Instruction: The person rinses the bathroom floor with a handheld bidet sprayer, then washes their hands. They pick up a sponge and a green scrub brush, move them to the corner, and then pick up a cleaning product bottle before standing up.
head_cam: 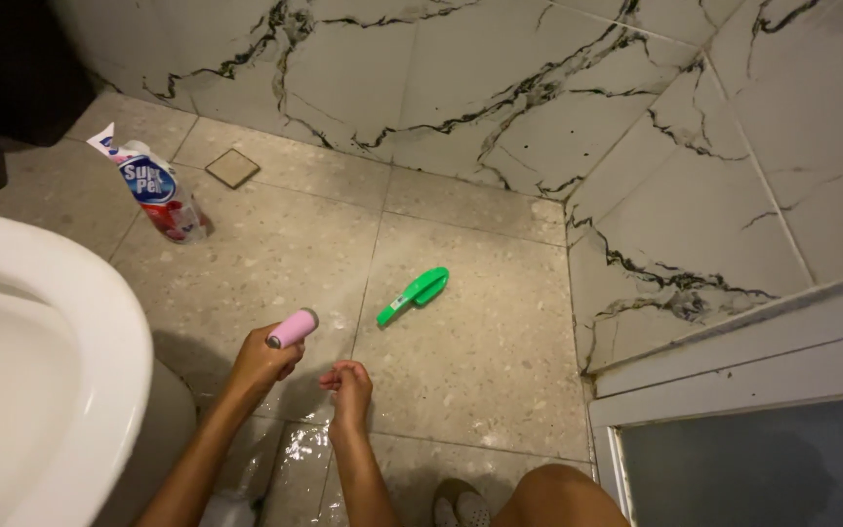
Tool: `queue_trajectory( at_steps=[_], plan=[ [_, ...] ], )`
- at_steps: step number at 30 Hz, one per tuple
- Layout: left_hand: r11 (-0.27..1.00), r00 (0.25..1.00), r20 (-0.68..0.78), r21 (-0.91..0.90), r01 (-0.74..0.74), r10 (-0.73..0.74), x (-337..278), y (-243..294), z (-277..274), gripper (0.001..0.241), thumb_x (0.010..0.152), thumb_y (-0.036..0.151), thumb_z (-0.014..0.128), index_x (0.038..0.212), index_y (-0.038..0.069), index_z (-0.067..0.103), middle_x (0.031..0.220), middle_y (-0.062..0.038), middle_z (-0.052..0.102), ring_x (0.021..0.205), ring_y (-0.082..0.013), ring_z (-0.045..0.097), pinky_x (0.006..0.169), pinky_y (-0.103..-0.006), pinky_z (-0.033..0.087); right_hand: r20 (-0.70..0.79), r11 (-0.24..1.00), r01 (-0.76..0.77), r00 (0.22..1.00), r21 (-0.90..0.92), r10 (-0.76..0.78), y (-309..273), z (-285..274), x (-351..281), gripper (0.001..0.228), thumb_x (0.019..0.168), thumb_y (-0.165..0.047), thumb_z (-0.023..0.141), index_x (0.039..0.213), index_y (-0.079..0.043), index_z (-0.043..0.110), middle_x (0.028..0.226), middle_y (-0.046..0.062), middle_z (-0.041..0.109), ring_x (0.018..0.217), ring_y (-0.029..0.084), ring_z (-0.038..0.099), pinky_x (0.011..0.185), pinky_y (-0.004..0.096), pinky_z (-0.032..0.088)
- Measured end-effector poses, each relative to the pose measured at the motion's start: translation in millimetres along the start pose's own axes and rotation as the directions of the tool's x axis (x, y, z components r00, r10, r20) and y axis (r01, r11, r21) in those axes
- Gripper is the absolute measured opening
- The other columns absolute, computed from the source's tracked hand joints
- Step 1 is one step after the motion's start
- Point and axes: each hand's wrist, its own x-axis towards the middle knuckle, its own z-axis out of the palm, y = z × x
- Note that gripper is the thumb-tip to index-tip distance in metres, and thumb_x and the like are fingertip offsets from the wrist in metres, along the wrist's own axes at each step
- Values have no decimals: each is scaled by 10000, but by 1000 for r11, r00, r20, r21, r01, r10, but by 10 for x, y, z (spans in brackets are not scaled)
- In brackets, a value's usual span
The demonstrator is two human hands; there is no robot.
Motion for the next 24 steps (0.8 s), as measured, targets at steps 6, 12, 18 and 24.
queue_trajectory(
  at_steps=[6, 12, 18, 24],
  plan=[
    [997, 998, 59, -83, -6, 11, -39, 24, 8, 68, 765, 68, 628, 736, 20, 589, 585, -9, 524, 472, -104, 460, 439, -289, 351, 39, 995, 49, 998, 90, -53, 217, -29, 75, 146, 925, -90, 502, 965, -65, 640, 742, 89, 696, 672, 172, 652, 641, 298, 498],
    [994, 992, 113, -87, 59, -49, -58, 92, 39, 44, 742, 54, 622, 742, 18, 597, 585, -8, 506, 479, -110, 437, 447, -288, 325, 22, 996, 56, 998, 74, -58, 58, 15, -60, 146, 920, -79, 502, 969, -50, 637, 739, 93, 683, 668, 182, 642, 657, 307, 496],
    [991, 984, 161, -99, 93, -76, -18, -32, 32, 53, 730, 57, 615, 747, 11, 595, 602, -8, 522, 490, -105, 444, 445, -291, 327, 29, 995, 57, 998, 82, -60, 58, 27, -84, 153, 915, -60, 486, 966, -38, 628, 732, 98, 670, 674, 190, 647, 671, 315, 511],
    [980, 984, 152, -159, 119, -95, -37, -15, -5, 70, 739, 99, 626, 769, 37, 611, 599, -15, 509, 474, -115, 440, 435, -291, 323, 23, 991, 63, 998, 118, -66, 54, 59, -130, 131, 928, -64, 501, 954, -34, 625, 722, 90, 660, 669, 187, 644, 658, 317, 521]
  ],
)
